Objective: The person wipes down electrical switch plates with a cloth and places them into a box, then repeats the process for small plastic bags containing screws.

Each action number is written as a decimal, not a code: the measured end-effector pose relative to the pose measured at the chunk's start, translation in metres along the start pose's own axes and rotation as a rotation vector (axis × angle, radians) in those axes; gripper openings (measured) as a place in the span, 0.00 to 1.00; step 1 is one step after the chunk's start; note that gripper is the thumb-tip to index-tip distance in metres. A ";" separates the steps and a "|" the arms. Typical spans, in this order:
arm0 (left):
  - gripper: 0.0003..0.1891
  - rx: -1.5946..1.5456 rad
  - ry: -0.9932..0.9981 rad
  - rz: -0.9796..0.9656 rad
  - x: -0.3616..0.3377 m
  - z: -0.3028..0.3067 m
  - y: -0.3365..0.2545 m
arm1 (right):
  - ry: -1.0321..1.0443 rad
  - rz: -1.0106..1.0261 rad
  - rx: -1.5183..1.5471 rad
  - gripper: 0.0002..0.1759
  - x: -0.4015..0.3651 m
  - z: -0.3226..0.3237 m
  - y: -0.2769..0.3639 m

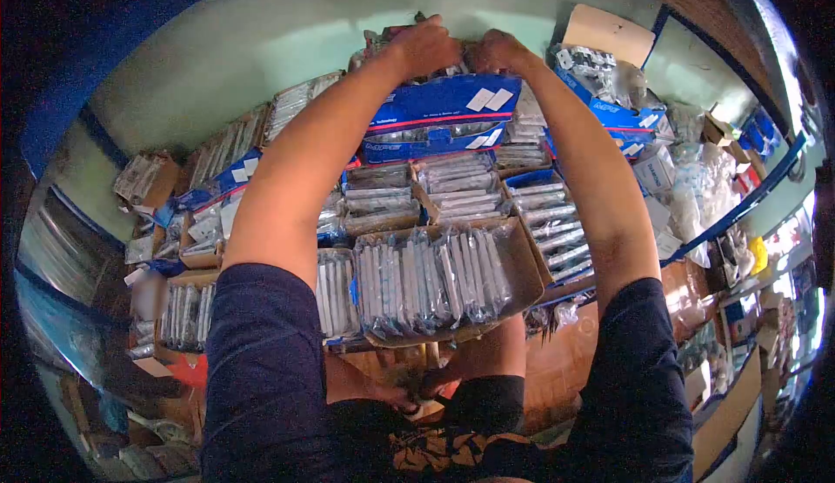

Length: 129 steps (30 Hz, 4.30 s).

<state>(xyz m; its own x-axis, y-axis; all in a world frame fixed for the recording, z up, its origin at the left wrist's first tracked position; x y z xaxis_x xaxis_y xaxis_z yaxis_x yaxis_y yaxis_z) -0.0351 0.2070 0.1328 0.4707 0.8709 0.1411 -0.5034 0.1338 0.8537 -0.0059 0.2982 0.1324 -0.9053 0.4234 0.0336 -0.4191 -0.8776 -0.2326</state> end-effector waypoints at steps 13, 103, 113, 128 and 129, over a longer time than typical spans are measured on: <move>0.06 0.007 -0.129 0.150 -0.012 -0.003 0.006 | -0.298 -0.158 0.169 0.23 -0.013 0.024 0.009; 0.13 -1.246 -0.412 1.017 -0.173 0.123 0.014 | -1.027 -0.564 0.975 0.11 -0.352 -0.034 0.064; 0.17 -2.049 -0.234 1.252 -0.276 0.215 -0.272 | -0.532 -0.582 1.650 0.13 -0.409 -0.122 0.260; 0.33 -1.759 -1.145 1.284 -0.318 0.291 -0.306 | -0.449 -0.194 2.703 0.28 -0.434 -0.121 0.304; 0.33 -1.692 -0.987 1.142 -0.301 0.297 -0.312 | -0.442 -0.186 2.683 0.29 -0.437 -0.129 0.304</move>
<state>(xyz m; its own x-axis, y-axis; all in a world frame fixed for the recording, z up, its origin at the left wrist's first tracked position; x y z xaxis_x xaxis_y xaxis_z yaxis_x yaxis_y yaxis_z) 0.1951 -0.2374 -0.0269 -0.5397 0.4945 0.6813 -0.4398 0.5244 -0.7291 0.2714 -0.1246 -0.0782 -0.7076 0.7050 0.0480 0.5853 0.5468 0.5987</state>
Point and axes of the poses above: each hand's wrist, its own x-axis towards the middle knuckle, its own z-axis out of the back of the hand, y = z × x, the point moved 8 cm from there along x, towards the middle knuckle, and after that the axes turned 1 degree about -x, right-handed, at the moved point
